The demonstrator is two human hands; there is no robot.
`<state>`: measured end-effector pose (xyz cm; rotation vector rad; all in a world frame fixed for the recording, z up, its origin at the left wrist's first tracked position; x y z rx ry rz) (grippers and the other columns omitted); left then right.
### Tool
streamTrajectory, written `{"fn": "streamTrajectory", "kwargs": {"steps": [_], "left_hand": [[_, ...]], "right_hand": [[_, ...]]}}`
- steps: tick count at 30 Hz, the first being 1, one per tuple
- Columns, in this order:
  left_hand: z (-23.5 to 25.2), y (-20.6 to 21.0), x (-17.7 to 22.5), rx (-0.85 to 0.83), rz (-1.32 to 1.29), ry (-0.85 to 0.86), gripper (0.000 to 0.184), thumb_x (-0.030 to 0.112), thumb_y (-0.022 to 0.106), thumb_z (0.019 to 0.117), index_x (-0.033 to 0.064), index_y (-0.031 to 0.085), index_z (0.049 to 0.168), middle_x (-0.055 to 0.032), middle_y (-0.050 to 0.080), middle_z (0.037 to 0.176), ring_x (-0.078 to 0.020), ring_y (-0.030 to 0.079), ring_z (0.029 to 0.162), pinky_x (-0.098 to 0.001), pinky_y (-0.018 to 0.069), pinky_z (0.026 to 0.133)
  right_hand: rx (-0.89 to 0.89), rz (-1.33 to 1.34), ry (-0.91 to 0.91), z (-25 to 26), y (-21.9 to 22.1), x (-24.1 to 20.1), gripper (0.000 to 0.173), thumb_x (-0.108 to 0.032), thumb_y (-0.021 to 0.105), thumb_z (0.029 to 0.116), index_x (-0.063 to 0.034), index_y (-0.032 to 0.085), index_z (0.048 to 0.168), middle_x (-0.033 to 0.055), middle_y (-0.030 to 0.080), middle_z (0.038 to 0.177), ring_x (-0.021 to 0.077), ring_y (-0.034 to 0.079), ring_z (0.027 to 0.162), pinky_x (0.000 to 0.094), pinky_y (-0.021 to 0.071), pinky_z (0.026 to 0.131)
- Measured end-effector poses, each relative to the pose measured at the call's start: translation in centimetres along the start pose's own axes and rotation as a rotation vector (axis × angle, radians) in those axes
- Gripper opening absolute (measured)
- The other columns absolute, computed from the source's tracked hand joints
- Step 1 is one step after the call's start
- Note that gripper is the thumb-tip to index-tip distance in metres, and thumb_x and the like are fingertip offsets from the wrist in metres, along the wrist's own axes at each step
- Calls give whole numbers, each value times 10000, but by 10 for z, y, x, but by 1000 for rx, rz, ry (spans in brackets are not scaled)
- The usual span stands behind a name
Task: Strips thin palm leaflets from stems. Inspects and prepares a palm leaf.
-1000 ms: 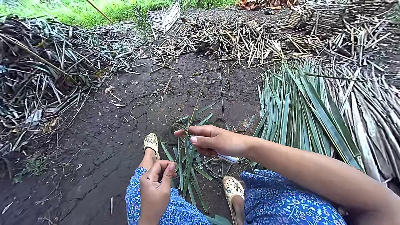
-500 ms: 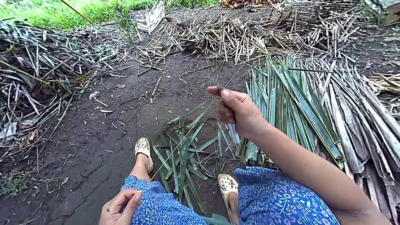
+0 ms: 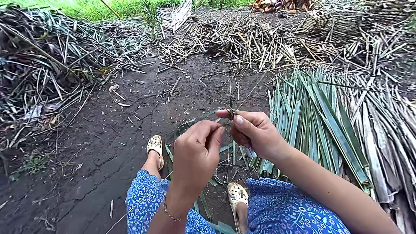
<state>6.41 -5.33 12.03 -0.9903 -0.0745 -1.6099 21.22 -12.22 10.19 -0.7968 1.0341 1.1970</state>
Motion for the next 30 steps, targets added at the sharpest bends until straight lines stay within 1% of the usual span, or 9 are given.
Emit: {"fn": "streamTrajectory", "kwargs": {"steps": [10,17,19,22,24,25,26,28,30], "left_hand": [[-51,-62,-59,-17,192,-2,333,300,559,1040,23,712,936,6,671,790,74,568,695,-93,466,639],[-87,-134,-112,154,499,-260,373,269,537,1025,-73,675,973,-94,644,765,-2,544,647,-176,440,607],[-93,-148,-120,241,514,-330,335,226,541,1023,-84,664,994,-60,622,776,58,518,663,-124,415,614],[-89,-139,-108,273,438,-301,304,186,554,1011,-98,658,978,-31,625,779,117,511,675,-72,408,619],[-86,-125,-99,254,386,-275,291,189,561,1001,-81,663,964,-22,635,776,120,532,672,-65,429,619],[-85,-119,-97,246,362,-266,288,201,568,999,-68,665,960,-13,637,776,119,538,669,-66,435,616],[-84,-114,-95,245,342,-258,281,208,577,995,-55,668,954,0,640,773,123,542,667,-63,440,614],[-85,-105,-93,241,297,-256,262,201,586,986,-44,671,946,21,640,771,136,543,671,-55,441,617],[-88,-97,-92,225,241,-253,254,193,590,984,-42,673,938,38,643,770,143,546,670,-50,450,617]], "right_hand": [[232,19,-51,-4,-41,-10,377,-251,408,1097,-65,644,1323,-117,454,578,-11,407,464,157,389,453],[725,296,-127,-12,-106,-21,489,-347,170,1139,-180,624,1211,-135,428,531,-2,406,415,162,414,438],[750,238,-71,-12,-111,-13,456,-351,182,1140,-198,603,1225,-144,428,530,-10,422,416,156,422,440],[207,-453,295,-10,-84,31,394,-225,383,1090,-129,448,1467,-27,504,637,47,482,516,223,458,514],[-318,-923,740,-17,-59,76,925,-499,665,970,-121,166,1650,256,677,1011,385,659,884,570,534,825],[-488,-1066,944,-23,-50,94,1093,-616,691,902,-99,90,1655,322,641,1197,489,626,1106,676,459,965],[-591,-1161,1074,-27,-47,102,1104,-652,668,897,-31,132,1635,350,596,1284,528,570,1215,718,405,1012],[-702,-1269,1126,-27,-43,100,723,-538,529,1030,117,535,1335,352,615,1214,520,584,1188,715,421,954],[-757,-1216,1017,-19,-37,88,463,-347,441,1099,66,649,1121,291,648,1068,448,633,1051,650,463,888]]}}
Point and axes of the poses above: each hand's wrist, its own z-axis towards the middle knuckle, its own y-axis out of the palm, x = y × z, the point moved 5 cm from there along z, towards the middle knuckle
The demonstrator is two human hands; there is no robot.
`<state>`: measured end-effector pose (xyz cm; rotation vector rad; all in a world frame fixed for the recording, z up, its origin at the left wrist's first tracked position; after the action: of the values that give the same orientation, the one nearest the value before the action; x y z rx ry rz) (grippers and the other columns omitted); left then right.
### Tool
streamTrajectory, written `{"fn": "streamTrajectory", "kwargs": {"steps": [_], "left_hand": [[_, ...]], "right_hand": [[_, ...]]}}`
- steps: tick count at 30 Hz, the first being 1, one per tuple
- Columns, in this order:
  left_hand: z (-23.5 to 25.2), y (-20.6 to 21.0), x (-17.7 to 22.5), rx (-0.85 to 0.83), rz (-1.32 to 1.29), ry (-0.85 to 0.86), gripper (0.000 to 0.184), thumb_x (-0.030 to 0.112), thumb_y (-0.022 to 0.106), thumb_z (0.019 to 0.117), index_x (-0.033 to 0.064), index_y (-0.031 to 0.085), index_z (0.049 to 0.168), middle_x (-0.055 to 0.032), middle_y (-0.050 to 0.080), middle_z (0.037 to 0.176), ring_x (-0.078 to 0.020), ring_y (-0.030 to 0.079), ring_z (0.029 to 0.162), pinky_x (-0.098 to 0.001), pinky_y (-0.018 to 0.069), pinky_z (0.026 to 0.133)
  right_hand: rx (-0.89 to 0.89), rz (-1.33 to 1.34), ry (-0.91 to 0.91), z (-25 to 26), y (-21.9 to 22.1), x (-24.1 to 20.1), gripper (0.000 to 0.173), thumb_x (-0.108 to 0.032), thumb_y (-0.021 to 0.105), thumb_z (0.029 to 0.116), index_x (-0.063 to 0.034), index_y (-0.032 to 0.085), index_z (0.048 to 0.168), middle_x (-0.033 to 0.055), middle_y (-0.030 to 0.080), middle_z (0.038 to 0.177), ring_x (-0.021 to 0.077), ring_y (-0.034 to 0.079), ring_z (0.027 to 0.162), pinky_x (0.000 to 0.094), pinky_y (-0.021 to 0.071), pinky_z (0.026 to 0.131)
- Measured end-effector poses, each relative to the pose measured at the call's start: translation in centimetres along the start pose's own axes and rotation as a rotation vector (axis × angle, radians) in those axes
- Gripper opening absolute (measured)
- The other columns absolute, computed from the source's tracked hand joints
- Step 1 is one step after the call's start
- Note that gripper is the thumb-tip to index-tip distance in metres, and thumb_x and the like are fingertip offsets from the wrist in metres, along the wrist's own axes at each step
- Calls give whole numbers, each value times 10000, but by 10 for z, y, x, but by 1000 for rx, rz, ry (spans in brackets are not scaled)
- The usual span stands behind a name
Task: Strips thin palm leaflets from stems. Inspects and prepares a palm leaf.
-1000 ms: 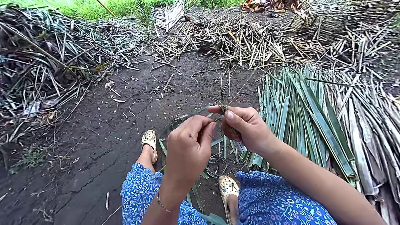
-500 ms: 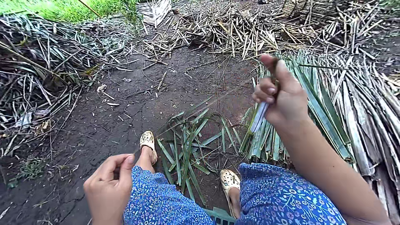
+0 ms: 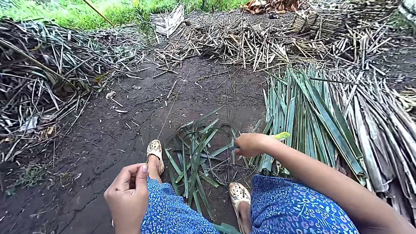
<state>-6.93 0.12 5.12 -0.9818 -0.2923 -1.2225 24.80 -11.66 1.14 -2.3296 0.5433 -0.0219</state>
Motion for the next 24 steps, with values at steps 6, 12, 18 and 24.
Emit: {"fn": "streamTrajectory", "kwargs": {"steps": [6,12,18,24], "left_hand": [[-15,24,9,-192,-206,24,220,191,607,983,-5,680,913,75,654,776,125,566,686,-66,481,626],[-27,31,8,-404,-331,37,187,200,630,999,39,684,920,102,673,778,110,598,705,-95,514,651],[-31,8,-5,-420,-330,30,173,248,638,1012,106,680,923,146,684,788,118,609,722,-97,516,662],[-30,-6,-9,-452,-334,59,181,254,634,1021,103,681,931,127,686,811,111,607,743,-101,509,680]], "right_hand": [[65,1005,-838,-41,-16,-49,523,-258,307,1089,-95,304,1587,-79,452,707,-7,420,539,151,384,512],[270,1354,-980,-45,-32,-50,417,-266,349,1075,-94,574,1381,-110,479,642,-24,446,533,146,404,534],[587,1399,-945,-53,-38,-12,411,-327,398,1089,-71,709,1171,-128,476,580,-33,433,504,150,397,519],[761,1333,-922,-63,-38,3,402,-274,395,1093,-49,728,1108,-100,479,552,-31,429,480,135,381,489]]}}
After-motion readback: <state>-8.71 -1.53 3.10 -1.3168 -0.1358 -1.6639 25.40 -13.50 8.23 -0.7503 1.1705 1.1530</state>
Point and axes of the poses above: each hand's wrist, its own z-axis towards the middle knuckle, its own y-axis out of the palm, x = y × z, the point moved 5 cm from there along z, towards the middle knuckle
